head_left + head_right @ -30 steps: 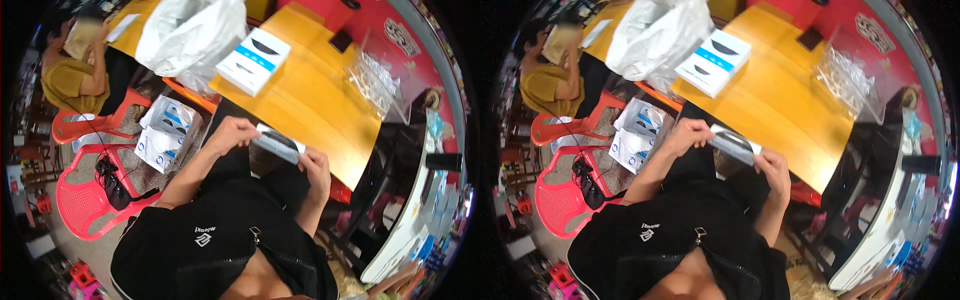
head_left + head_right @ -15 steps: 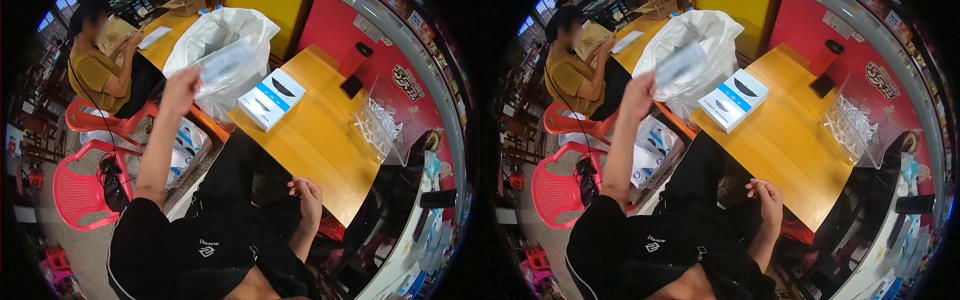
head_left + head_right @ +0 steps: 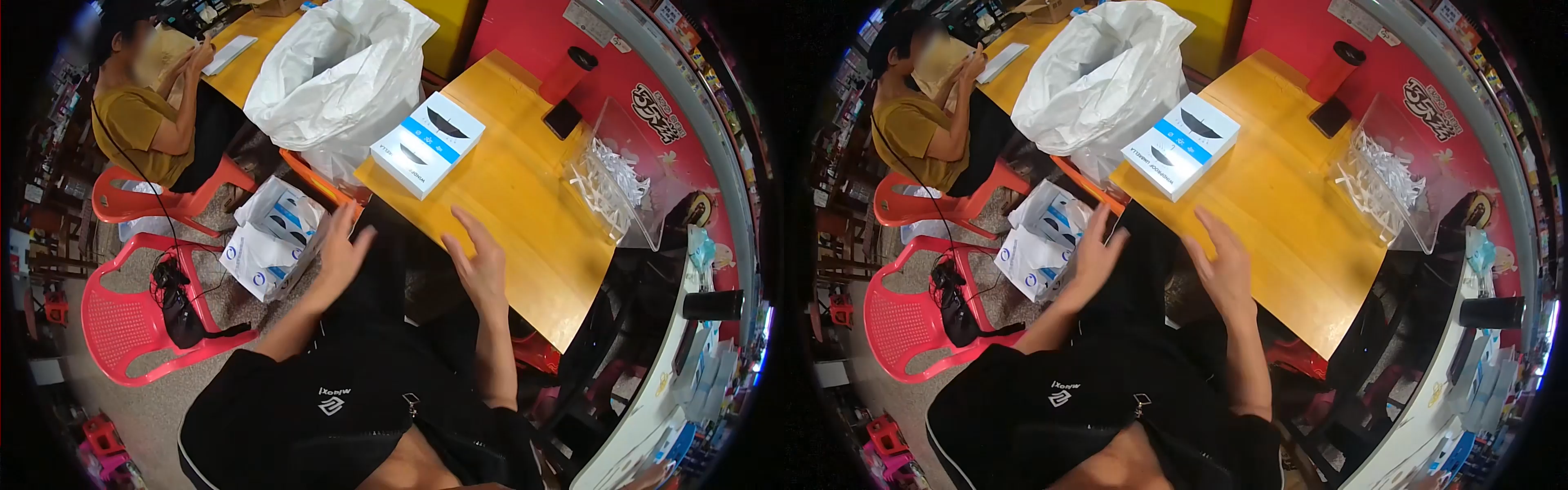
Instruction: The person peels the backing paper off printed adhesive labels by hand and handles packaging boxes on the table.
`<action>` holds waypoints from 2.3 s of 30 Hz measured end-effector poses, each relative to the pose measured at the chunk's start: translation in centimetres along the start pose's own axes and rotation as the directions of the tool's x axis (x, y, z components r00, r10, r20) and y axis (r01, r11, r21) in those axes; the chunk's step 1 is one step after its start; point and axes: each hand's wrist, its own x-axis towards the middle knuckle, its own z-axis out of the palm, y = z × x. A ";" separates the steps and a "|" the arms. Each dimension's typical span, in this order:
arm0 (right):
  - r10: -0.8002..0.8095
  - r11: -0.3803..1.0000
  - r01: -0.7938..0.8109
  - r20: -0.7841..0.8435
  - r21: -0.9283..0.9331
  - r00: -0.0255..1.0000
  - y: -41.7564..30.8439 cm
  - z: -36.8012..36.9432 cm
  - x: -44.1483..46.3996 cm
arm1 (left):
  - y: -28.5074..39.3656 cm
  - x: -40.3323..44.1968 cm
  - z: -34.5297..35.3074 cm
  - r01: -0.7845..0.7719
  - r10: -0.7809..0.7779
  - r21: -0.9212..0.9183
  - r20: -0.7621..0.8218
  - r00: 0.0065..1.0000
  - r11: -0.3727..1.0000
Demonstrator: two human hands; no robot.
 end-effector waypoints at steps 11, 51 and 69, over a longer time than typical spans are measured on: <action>-0.274 0.524 0.369 0.258 -0.768 0.927 1.8 7.9 7.8 | -1.3 -2.9 1.6 0.057 -0.160 0.313 0.313 0.936 0.948; 0.002 0.967 0.109 -0.430 0.231 0.903 1.0 -9.4 -8.6 | 13.1 1.1 1.7 0.793 0.050 -0.608 0.791 0.609 -0.036; 0.465 0.574 -0.120 -0.202 0.810 0.862 2.2 -6.4 -7.5 | 14.9 1.9 0.0 -0.714 0.820 -0.406 0.235 0.522 0.570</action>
